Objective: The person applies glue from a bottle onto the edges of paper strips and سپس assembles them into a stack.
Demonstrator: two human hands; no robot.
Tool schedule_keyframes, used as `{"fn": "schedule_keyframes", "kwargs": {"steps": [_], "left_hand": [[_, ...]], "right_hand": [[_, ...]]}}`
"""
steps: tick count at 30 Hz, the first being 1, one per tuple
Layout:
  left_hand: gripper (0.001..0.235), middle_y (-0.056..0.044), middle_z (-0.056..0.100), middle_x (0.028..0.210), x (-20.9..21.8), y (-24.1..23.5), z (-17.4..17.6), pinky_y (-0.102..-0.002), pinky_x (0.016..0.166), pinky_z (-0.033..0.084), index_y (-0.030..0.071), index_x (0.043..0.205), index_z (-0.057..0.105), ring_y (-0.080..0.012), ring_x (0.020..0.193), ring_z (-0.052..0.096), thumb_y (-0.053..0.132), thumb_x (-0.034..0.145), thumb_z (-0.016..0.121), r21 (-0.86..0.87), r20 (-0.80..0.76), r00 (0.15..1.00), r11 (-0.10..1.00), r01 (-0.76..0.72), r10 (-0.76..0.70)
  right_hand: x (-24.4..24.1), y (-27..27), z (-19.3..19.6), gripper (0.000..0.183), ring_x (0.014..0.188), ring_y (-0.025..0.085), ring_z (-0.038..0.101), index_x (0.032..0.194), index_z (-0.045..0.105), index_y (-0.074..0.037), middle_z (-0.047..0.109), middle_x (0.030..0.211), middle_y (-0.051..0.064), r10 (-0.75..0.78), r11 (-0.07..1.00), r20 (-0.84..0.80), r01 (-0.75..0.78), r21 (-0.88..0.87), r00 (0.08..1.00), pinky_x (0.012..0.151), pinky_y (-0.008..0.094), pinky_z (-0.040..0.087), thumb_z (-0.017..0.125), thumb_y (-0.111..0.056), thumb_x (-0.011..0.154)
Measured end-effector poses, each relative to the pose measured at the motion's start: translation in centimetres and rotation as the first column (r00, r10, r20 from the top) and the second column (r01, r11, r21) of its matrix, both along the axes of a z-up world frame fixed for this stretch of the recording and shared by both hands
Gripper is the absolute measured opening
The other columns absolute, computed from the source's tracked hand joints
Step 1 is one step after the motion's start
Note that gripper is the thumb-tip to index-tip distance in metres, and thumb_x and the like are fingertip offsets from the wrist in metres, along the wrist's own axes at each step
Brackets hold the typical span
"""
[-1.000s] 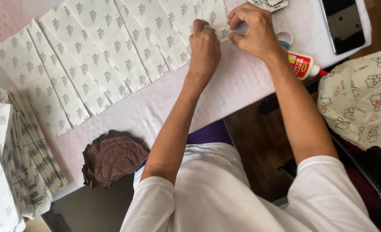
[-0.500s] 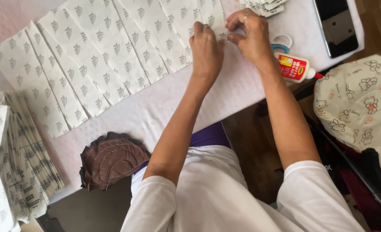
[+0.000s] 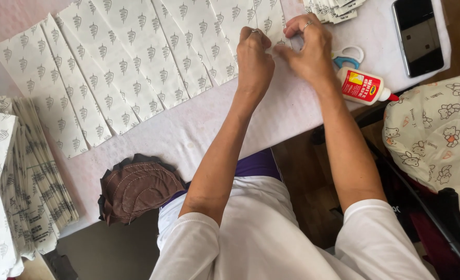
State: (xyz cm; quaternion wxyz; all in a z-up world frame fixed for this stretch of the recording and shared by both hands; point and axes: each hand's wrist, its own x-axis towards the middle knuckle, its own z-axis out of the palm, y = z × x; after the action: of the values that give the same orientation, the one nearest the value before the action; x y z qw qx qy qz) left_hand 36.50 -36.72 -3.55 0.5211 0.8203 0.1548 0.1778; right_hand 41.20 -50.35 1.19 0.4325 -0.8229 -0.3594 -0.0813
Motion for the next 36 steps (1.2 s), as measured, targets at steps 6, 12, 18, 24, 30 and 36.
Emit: {"fn": "schedule_keyframes", "kwargs": {"steps": [6,12,18,24,30,36], "left_hand": [[0.035,-0.012,0.052,0.098,-0.1,-0.4,-0.3,-0.038,0.056,0.044,0.000,0.080,0.058,-0.0305,0.068,0.060,-0.025,0.059,0.045,0.044,0.027,1.000,0.999,-0.004,0.003],[0.033,-0.022,0.049,0.135,-3.1,-1.0,0.1,-0.048,0.087,0.051,0.000,0.116,0.055,-0.0408,0.121,0.060,-0.019,0.088,0.051,0.226,0.253,0.961,0.973,0.057,-0.115],[0.037,-0.021,0.046,0.139,-8.1,2.5,1.6,-0.052,0.109,0.048,0.001,0.120,0.050,-0.0357,0.134,0.052,-0.016,0.088,0.061,0.369,0.201,0.973,0.929,0.034,-0.116],[0.046,-0.023,0.046,0.139,-7.5,3.9,0.5,-0.057,0.121,0.039,-0.001,0.120,0.050,-0.0379,0.131,0.054,-0.019,0.083,0.071,0.452,0.183,0.965,0.888,0.087,-0.188],[0.035,-0.025,0.058,0.124,-6.4,3.9,-0.6,-0.055,0.124,0.030,-0.004,0.116,0.052,-0.0362,0.136,0.048,-0.020,0.087,0.064,0.510,0.115,0.978,0.855,0.090,-0.172],[0.020,-0.030,0.044,0.143,-6.8,3.9,-0.8,-0.049,0.110,0.052,-0.006,0.111,0.055,-0.0417,0.126,0.063,-0.016,0.095,0.064,0.487,0.146,0.967,0.866,0.115,-0.210]], "right_hand": [[0.7,-0.5,-0.4,0.027,0.100,0.030,0.074,0.097,0.065,0.009,0.064,0.112,0.022,0.072,0.996,-0.119,-0.067,0.051,0.990,0.088,0.034,0.062,0.069,0.031,0.083],[0.4,0.3,0.9,0.037,0.101,0.040,0.068,0.105,0.068,0.009,0.069,0.109,0.025,0.060,0.997,0.264,-0.047,-0.058,0.963,0.088,0.045,0.054,0.054,0.026,0.075],[-2.4,1.5,1.5,0.057,0.126,0.049,0.064,0.146,0.046,0.011,0.054,0.149,0.035,0.183,0.901,0.056,-0.145,-0.409,0.981,0.124,0.057,0.023,0.061,0.026,0.094],[-0.3,0.1,0.7,0.044,0.139,0.051,0.052,0.141,0.058,0.012,0.050,0.151,0.035,0.176,0.953,0.134,-0.135,-0.273,0.975,0.125,0.053,0.024,0.068,0.021,0.100],[-2.0,1.1,0.5,0.033,0.132,0.044,0.061,0.122,0.070,0.013,0.061,0.142,0.025,0.393,0.915,0.081,-0.382,-0.127,0.916,0.119,0.049,0.048,0.080,0.019,0.091],[-1.5,0.7,0.7,0.026,0.124,0.047,0.065,0.111,0.068,0.013,0.067,0.130,0.029,0.410,0.910,0.120,-0.397,-0.119,0.904,0.113,0.050,0.053,0.083,0.017,0.090]]}}
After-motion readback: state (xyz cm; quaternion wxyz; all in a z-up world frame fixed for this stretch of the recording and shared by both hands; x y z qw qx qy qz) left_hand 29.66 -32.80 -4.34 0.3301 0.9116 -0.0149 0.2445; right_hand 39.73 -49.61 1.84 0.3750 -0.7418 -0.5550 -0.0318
